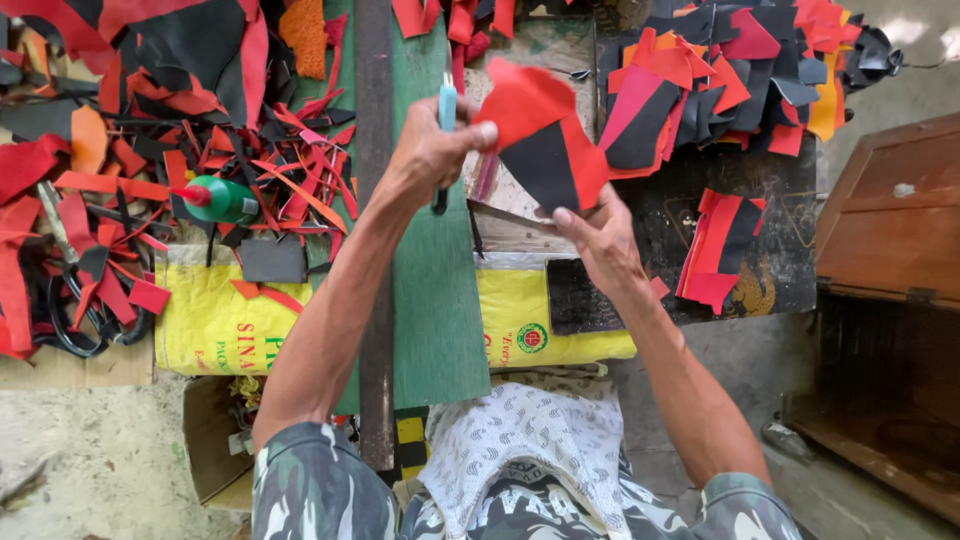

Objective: The person uses a utility knife and a wooden straightedge to trim red and black flexible material pieces on a workbench. They repeatedly align the straightedge, cut along its edge, and set the trimmed pieces aside into a growing pile.

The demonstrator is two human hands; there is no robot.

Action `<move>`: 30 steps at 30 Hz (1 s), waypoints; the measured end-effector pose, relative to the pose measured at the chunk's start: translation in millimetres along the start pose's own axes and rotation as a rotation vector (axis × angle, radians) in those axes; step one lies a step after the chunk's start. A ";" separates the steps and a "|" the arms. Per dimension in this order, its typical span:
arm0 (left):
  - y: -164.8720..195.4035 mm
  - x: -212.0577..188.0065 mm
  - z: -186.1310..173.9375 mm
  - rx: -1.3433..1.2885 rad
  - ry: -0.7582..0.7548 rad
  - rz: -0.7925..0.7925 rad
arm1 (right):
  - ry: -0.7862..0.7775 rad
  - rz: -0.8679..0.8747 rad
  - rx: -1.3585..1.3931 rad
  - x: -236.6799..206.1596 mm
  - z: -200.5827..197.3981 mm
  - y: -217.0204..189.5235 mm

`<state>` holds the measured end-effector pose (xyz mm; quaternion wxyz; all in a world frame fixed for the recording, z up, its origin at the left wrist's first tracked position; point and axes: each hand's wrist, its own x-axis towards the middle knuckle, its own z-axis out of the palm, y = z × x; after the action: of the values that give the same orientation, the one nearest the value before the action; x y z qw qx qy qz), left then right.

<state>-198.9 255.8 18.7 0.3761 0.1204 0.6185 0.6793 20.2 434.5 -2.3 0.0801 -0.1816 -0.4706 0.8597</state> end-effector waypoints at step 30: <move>-56.9 3.2 41.5 0.363 0.026 0.027 | 0.077 0.039 -0.269 49.0 -60.9 -9.8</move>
<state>-154.4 286.2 -26.6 0.3310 0.1856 0.7343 0.5629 -1.6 502.4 -35.6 0.0564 -0.2329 -0.5747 0.7825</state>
